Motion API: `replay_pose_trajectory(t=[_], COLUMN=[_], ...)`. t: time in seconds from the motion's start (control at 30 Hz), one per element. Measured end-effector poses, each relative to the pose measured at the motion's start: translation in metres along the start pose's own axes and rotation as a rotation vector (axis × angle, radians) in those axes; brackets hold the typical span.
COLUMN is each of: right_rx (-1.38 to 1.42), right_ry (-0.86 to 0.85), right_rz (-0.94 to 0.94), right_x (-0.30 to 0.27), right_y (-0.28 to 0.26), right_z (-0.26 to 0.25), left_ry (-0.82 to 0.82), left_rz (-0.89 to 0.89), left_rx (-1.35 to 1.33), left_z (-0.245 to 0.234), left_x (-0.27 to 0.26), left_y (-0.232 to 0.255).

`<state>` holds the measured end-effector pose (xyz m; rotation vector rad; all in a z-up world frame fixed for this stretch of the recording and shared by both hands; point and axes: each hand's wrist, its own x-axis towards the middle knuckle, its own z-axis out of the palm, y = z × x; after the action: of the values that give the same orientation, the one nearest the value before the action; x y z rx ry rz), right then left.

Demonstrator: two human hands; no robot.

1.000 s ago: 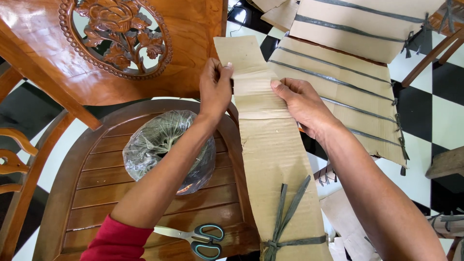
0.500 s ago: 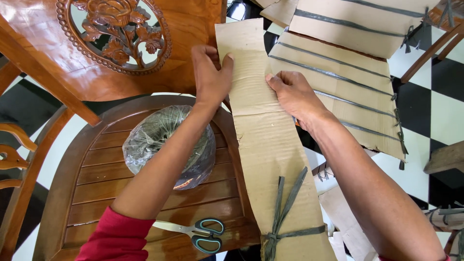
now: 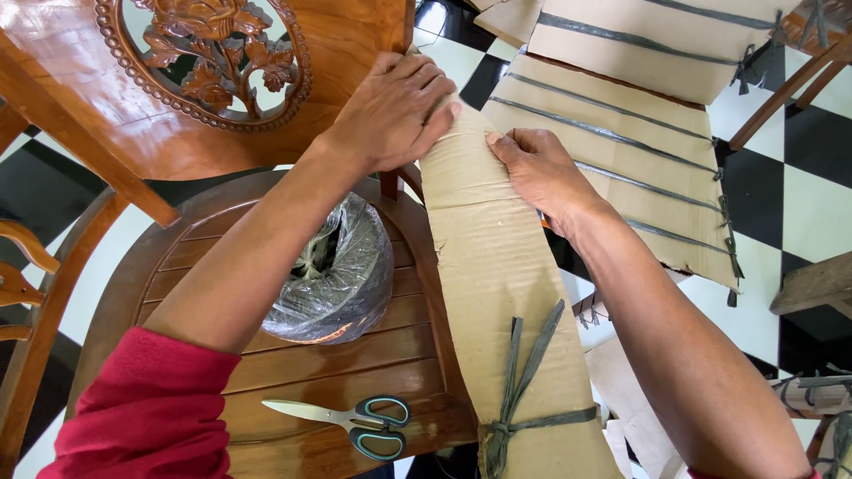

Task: Wrapping wooden chair components with cardboard and securing them with plastic ties

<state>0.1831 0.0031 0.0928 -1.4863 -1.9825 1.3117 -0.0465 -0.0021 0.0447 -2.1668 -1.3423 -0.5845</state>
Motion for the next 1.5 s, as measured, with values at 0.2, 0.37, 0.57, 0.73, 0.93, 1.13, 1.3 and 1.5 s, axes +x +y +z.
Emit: replay_pose_trajectory(t=[0.2, 0.37, 0.57, 0.73, 0.93, 1.13, 1.3, 1.5], right_rx=[0.033, -0.169, -1.008, -1.131, -0.927, -0.885, -1.139, -0.9], right_ry=[-0.02, 0.104, 0.212, 0.094, 0.128, 0.065, 0.127, 0.097], right_rz=[0.013, -0.23, -0.479, -0.391, -0.417, -0.207, -0.261, -0.218], right_x=[0.003, 0.02, -0.052, -0.062, -0.063, -0.077, -0.099, -0.098], right_y=[0.005, 0.017, -0.014, -0.01, -0.003, -0.013, -0.014, -0.007], right_z=[0.001, -0.003, 0.001, 0.012, 0.011, 0.011, 0.015, 0.02], left_ry=[0.168, 0.198, 0.244, 0.247, 0.094, -0.033, 0.133, 0.159], left_rz=[0.011, 0.024, 0.045, 0.063, 0.13, 0.04, 0.045, 0.016], left_rx=[-0.11, -0.109, -0.133, -0.098, -0.018, -0.375, -0.347, -0.329], left_z=[-0.002, 0.004, 0.002, 0.002, -0.002, 0.014, 0.017, 0.022], left_x=[-0.002, 0.0, 0.0, -0.002, 0.005, 0.009, 0.01, 0.01], left_y=[0.009, 0.002, 0.002, 0.0, -0.008, 0.01, 0.017, 0.016])
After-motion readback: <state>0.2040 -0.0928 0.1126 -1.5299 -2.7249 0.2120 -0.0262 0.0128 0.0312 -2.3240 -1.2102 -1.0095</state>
